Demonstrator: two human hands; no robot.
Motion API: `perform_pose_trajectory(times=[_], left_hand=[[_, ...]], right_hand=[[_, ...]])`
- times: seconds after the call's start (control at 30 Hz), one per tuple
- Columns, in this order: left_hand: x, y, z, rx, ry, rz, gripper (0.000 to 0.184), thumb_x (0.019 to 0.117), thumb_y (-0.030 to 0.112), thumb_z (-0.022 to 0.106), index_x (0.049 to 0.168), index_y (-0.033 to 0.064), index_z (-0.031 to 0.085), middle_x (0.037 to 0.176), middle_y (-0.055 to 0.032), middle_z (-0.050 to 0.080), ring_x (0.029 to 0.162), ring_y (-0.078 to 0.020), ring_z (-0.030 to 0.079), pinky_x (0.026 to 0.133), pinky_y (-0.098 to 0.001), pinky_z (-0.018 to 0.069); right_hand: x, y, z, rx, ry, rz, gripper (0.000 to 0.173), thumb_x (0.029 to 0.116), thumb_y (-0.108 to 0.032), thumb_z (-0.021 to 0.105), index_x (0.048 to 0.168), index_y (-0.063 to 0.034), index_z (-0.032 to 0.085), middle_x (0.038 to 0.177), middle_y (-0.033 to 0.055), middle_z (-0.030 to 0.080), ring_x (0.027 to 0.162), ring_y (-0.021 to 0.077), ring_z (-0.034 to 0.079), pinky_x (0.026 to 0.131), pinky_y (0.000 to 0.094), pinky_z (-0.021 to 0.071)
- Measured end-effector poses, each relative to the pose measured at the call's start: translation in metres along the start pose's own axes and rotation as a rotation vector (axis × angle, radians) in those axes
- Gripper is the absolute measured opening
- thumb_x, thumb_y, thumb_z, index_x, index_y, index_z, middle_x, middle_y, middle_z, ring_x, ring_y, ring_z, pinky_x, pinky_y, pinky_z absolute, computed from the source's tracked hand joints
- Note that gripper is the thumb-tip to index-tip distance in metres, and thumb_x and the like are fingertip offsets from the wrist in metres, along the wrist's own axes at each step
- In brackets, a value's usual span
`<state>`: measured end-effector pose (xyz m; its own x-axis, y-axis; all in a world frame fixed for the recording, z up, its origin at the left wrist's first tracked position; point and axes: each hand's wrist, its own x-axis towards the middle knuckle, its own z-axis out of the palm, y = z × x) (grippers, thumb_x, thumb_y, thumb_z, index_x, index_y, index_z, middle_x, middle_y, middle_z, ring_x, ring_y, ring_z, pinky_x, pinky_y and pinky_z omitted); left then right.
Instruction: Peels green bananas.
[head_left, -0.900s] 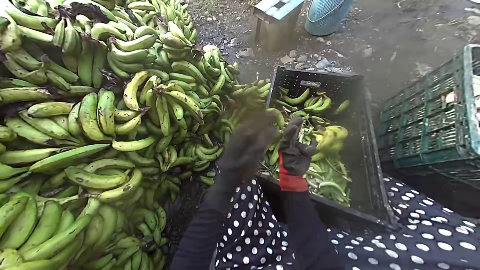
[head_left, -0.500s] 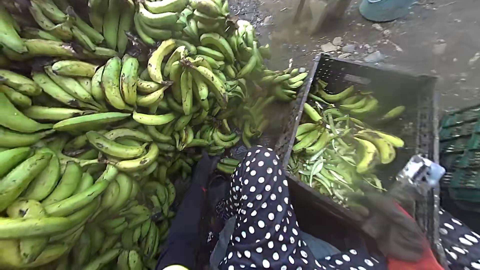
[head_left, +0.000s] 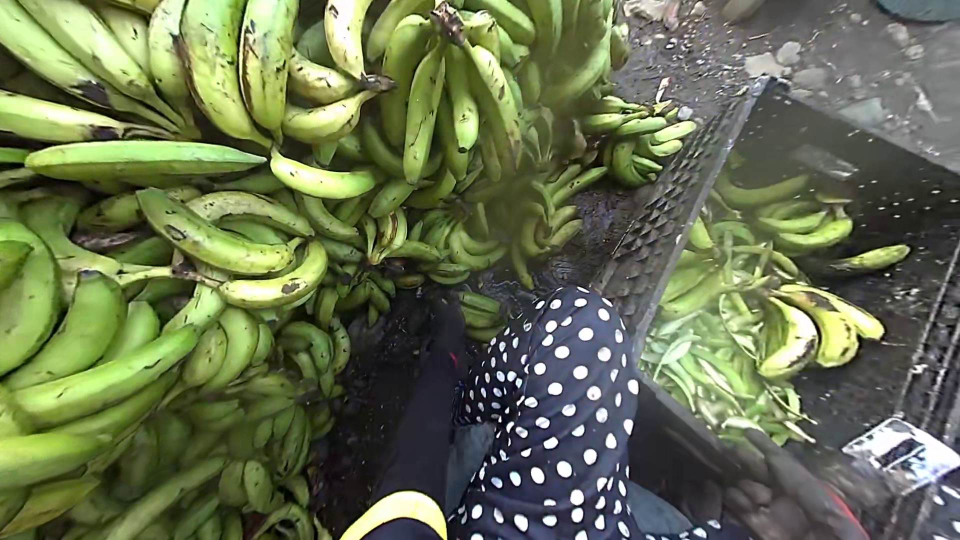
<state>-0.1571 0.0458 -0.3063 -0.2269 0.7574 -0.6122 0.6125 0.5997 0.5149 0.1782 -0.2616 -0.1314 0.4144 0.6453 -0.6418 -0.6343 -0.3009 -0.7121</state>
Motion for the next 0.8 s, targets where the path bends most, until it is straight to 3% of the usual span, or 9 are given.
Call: perform_pose_trajectory(times=[0.13,0.2,0.27,0.33,0.43,0.5,0.6,0.8], left_hand=[[-0.028,0.005,-0.026,-0.119,0.097,0.083,0.058,0.11,0.036,0.042,0.144,-0.0104,0.044,0.14,-0.0317,0.052,0.132,-0.0357,0.052,0.113,-0.045,0.0395],[-0.014,-0.025,-0.015,-0.274,0.324,0.326,0.052,0.1063,0.03,0.05,0.13,-0.016,0.054,0.122,-0.032,0.061,0.115,-0.0312,0.061,0.103,-0.038,0.0474],[-0.018,-0.015,-0.033,-0.391,0.256,0.265,0.047,0.105,0.024,0.055,0.133,-0.0133,0.052,0.13,-0.0267,0.06,0.12,-0.0253,0.058,0.107,-0.0361,0.0441],[-0.023,0.003,-0.04,-0.574,0.273,0.212,0.043,0.1034,0.018,0.058,0.133,-0.0117,0.052,0.128,-0.0235,0.06,0.116,-0.0224,0.06,0.104,-0.0347,0.0475],[-0.01,0.023,-0.038,-0.758,0.317,0.297,0.043,0.1039,0.016,0.056,0.137,-0.0106,0.046,0.129,-0.0259,0.057,0.115,-0.0259,0.059,0.098,-0.0388,0.0509],[-0.018,0.059,-0.047,-0.897,0.261,0.258,0.044,0.1081,0.02,0.048,0.144,-0.0041,0.042,0.135,-0.0258,0.053,0.117,-0.0307,0.059,0.093,-0.0466,0.0549],[-0.042,0.13,-0.065,-1.078,0.217,0.195,0.044,0.11,0.025,0.044,0.149,0.0056,0.038,0.14,-0.021,0.048,0.119,-0.0329,0.056,0.092,-0.0521,0.0539],[-0.091,0.237,-0.074,-1.061,-0.015,0.342,0.046,0.1086,0.036,0.04,0.146,0.0098,0.04,0.136,-0.0176,0.053,0.115,-0.0299,0.059,0.088,-0.0505,0.0545]], right_hand=[[0.0,0.0,0.0,-0.004,0.021,0.006,0.035,0.1093,-0.028,0.034,0.134,-0.0216,0.058,0.099,-0.0007,0.078,0.066,0.0087,0.07,0.057,0.0249,0.0584],[-0.001,-0.001,0.003,0.004,0.036,0.004,0.036,0.1093,-0.028,0.032,0.131,-0.0224,0.059,0.097,-0.0021,0.078,0.065,0.0074,0.069,0.057,0.024,0.0579],[-0.001,0.001,0.006,0.049,0.028,-0.017,0.033,0.1087,-0.028,0.037,0.13,-0.0212,0.061,0.098,-0.0011,0.077,0.066,0.0079,0.07,0.057,0.0241,0.0581],[-0.001,0.004,0.006,0.038,0.029,-0.047,0.031,0.1066,-0.027,0.041,0.13,-0.0195,0.06,0.1,-0.0006,0.077,0.067,0.0088,0.071,0.057,0.0243,0.0585],[-0.001,0.007,0.011,0.021,0.092,-0.08,0.03,0.1059,-0.026,0.043,0.13,-0.017,0.057,0.098,0.0,0.077,0.064,0.0087,0.069,0.054,0.0241,0.0576],[0.001,0.011,0.011,0.023,0.125,-0.107,0.031,0.1048,-0.027,0.046,0.13,-0.0145,0.06,0.096,0.0015,0.077,0.061,0.0098,0.068,0.052,0.025,0.0574],[0.005,0.017,0.01,-0.004,0.148,-0.151,0.037,0.1033,-0.028,0.048,0.131,-0.0079,0.06,0.093,0.0043,0.076,0.06,0.0119,0.069,0.05,0.0261,0.0572],[0.013,0.021,0.012,0.071,0.163,-0.16,0.036,0.1013,-0.026,0.054,0.126,-0.0019,0.063,0.091,0.0113,0.077,0.062,0.0176,0.07,0.053,0.0309,0.0592]])
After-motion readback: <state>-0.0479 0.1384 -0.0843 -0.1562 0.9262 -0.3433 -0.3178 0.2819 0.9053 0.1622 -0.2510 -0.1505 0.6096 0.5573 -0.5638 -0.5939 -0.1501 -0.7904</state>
